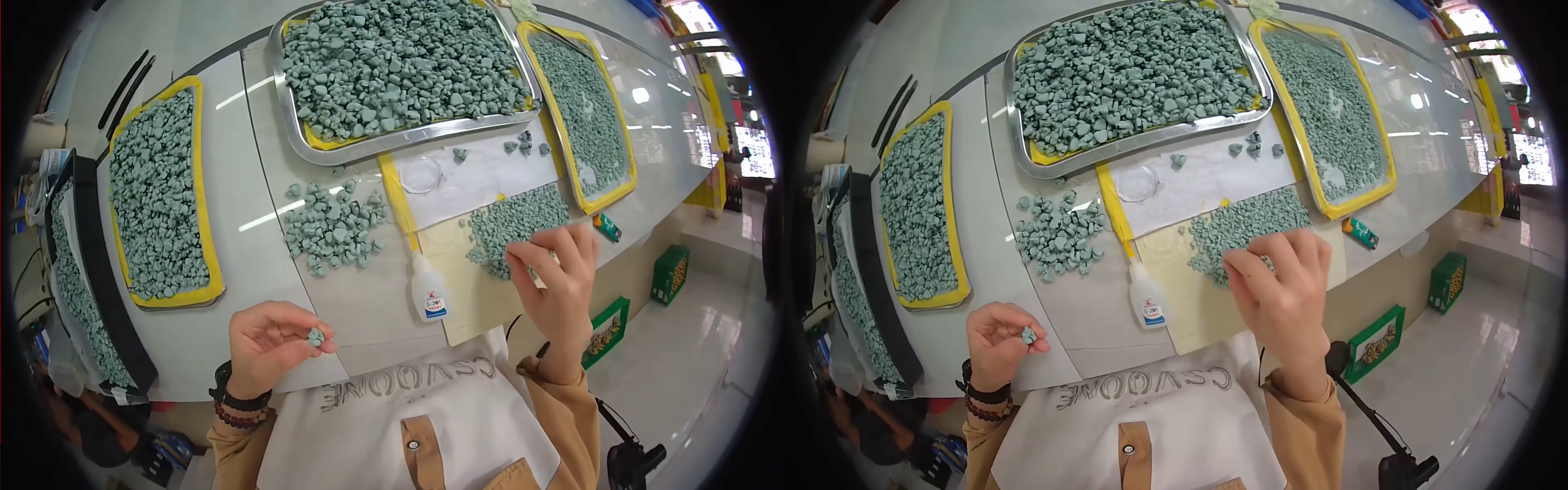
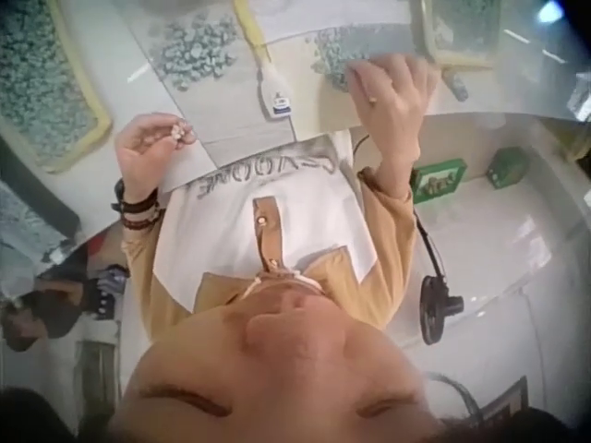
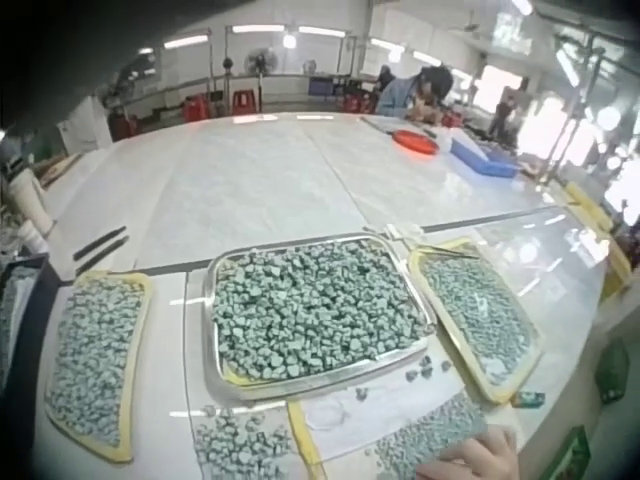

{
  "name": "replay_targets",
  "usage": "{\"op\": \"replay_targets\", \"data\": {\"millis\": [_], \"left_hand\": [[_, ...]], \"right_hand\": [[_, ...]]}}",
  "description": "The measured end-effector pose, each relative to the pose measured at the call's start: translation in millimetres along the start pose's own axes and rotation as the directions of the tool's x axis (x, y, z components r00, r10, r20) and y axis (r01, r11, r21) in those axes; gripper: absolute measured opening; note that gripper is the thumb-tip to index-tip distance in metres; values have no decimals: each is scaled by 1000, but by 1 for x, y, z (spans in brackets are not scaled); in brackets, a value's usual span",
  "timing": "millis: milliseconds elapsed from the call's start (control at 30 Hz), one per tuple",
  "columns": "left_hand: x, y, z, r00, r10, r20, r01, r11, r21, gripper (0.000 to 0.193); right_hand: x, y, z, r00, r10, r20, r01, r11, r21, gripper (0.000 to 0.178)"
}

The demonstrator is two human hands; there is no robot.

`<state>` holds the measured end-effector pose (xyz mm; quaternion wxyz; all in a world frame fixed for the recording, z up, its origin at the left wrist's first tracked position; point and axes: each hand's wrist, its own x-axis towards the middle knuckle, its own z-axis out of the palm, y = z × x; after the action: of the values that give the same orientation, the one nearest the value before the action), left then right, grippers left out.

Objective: Assembling and gluing small green plastic toy parts at a factory workbench.

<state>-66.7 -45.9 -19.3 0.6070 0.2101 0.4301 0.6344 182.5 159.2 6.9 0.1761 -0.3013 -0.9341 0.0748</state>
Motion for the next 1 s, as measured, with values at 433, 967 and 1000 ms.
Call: {"op": "replay_targets", "data": {"millis": [433, 967, 1000], "left_hand": [[-5, 1, 27, 999, -40, 16, 39, 998, 50, 24], [-3, 2, 75, 995, 48, 92, -51, 998, 33, 25], [-2, 0, 76, 992, 89, 94, -94, 994, 51, 24]], "right_hand": [[19, -17, 27, 982, -185, 46, 190, 965, -182, 15], [-18, -88, 20, 971, 232, 60, -95, 141, 985, 7], [-19, -90, 20, 971, 236, 32, -74, 169, 983, 7]]}}
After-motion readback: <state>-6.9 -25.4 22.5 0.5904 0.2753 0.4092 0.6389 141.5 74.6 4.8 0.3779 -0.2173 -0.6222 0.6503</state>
